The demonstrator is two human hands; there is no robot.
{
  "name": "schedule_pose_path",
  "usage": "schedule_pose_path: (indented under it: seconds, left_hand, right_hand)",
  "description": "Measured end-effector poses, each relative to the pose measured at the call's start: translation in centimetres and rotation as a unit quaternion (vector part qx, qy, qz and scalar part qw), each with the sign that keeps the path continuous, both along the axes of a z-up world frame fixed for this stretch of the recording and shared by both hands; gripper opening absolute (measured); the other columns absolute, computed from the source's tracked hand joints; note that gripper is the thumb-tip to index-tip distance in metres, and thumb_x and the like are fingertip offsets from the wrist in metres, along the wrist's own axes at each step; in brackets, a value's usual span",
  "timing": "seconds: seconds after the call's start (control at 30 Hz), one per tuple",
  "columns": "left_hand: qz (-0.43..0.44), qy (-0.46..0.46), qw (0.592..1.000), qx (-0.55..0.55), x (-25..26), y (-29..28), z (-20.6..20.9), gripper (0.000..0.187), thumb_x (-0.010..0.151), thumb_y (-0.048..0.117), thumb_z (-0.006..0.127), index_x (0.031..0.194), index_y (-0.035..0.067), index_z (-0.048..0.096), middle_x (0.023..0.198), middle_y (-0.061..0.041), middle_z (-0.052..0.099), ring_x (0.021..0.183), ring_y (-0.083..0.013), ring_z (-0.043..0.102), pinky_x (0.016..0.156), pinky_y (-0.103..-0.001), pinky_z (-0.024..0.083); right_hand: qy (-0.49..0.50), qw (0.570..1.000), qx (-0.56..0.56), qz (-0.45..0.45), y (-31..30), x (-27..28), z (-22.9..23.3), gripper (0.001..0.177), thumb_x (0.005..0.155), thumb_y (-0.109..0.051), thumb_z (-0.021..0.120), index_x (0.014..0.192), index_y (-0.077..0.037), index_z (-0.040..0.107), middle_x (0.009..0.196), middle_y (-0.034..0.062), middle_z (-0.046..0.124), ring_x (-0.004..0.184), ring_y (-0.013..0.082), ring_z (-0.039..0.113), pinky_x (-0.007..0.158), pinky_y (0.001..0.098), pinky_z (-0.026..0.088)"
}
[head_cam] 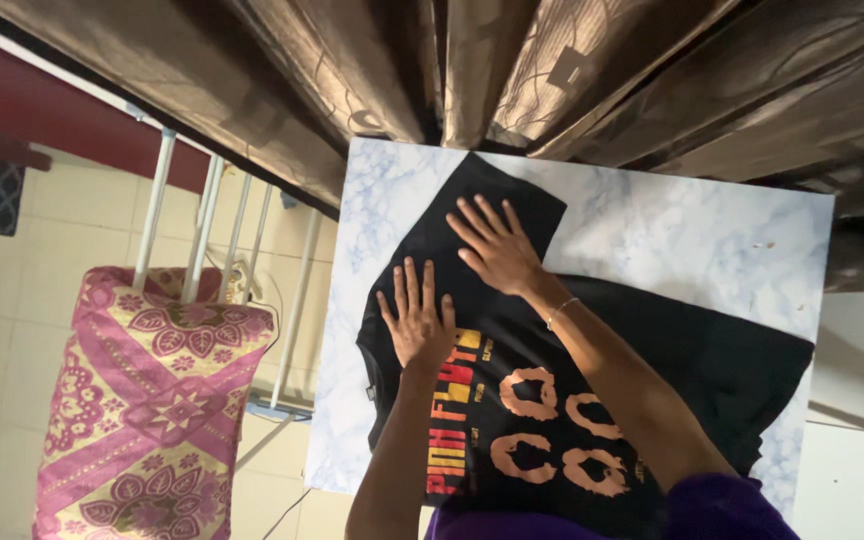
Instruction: The person takes a t-shirt from a chair, lays it flat on a table, and folds it.
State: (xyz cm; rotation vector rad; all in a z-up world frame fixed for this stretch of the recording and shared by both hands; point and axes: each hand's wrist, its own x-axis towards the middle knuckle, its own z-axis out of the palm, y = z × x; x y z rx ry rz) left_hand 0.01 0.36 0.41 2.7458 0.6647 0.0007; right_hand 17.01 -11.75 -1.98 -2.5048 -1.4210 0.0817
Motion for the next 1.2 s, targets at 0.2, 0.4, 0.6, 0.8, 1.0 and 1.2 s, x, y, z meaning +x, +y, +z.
schedule_pose_path:
  seconds: [0.2, 0.4, 0.6, 0.8, 1.0, 1.2]
  left_hand:
    - [-0.006, 0.007, 1.000, 0.002, 0.1, 0.2, -0.4, 0.065, 0.100, 0.039, 0.047, 0.161, 0.023, 0.030, 0.171, -0.008, 0.019, 0.157, -0.0270, 0.017, 0.123, -0.061, 0.008]
    - [-0.018, -0.011, 1.000, 0.022, 0.4, 0.5, -1.2, 0.067, 0.101, 0.039, 0.045, 0.163, 0.021, 0.028, 0.172, -0.008, 0.018, 0.158, -0.0272, 0.015, 0.124, -0.060, 0.005]
    - [-0.021, -0.020, 0.999, 0.030, 0.0, 0.3, -1.9, 0.065, 0.104, 0.040, 0.042, 0.164, 0.021, 0.027, 0.173, -0.008, 0.017, 0.160, -0.0273, 0.014, 0.126, -0.060, 0.005]
    - [-0.028, -0.007, 0.999, 0.033, 0.2, 0.1, -2.1, 0.066, 0.105, 0.041, 0.038, 0.166, 0.019, 0.024, 0.174, -0.010, 0.014, 0.160, -0.0283, 0.011, 0.124, -0.061, 0.004]
    - [-0.031, 0.004, 0.999, 0.018, 0.3, 0.1, -2.3, 0.067, 0.105, 0.042, 0.036, 0.166, 0.018, 0.022, 0.174, -0.012, 0.012, 0.160, -0.0310, 0.009, 0.125, -0.062, 0.001]
    - [-0.047, 0.000, 0.999, -0.003, 0.0, 0.6, -2.7, 0.069, 0.105, 0.043, 0.034, 0.166, 0.016, 0.021, 0.174, -0.015, 0.008, 0.160, -0.0344, 0.006, 0.122, -0.066, -0.001]
  right_hand:
    - [-0.009, 0.994, 0.015, -0.108, 1.6, -2.7, 1.2, 0.062, 0.106, -0.037, 0.047, 0.161, -0.010, 0.033, 0.167, 0.0153, 0.028, 0.154, 0.0381, 0.023, 0.122, 0.0637, 0.016]
    - [0.044, 0.986, 0.086, -0.134, -4.3, -13.4, 0.8, 0.056, 0.108, -0.027, 0.042, 0.159, -0.004, 0.038, 0.169, 0.0166, 0.030, 0.157, 0.0371, 0.026, 0.126, 0.0607, 0.015]
    - [0.029, 0.972, 0.045, -0.231, -14.9, -15.9, -0.1, 0.056, 0.108, -0.036, 0.038, 0.157, -0.009, 0.043, 0.167, 0.0141, 0.032, 0.157, 0.0332, 0.024, 0.126, 0.0588, 0.016]
    - [0.026, 0.926, -0.018, -0.376, -26.9, -15.8, -0.6, 0.061, 0.105, -0.037, 0.041, 0.159, -0.007, 0.038, 0.166, 0.0204, 0.029, 0.153, 0.0391, 0.021, 0.120, 0.0620, 0.014]
    - [-0.016, 0.805, 0.052, -0.591, -35.7, -17.3, -2.3, 0.057, 0.106, -0.030, 0.057, 0.155, -0.005, 0.042, 0.164, 0.0230, 0.037, 0.152, 0.0431, 0.032, 0.123, 0.0593, 0.027]
    - [0.010, 0.675, 0.145, -0.723, -41.1, -14.4, -3.9, 0.068, 0.083, -0.024, 0.084, 0.140, -0.001, 0.056, 0.134, 0.0196, 0.061, 0.126, 0.0406, 0.053, 0.105, 0.0528, 0.044]
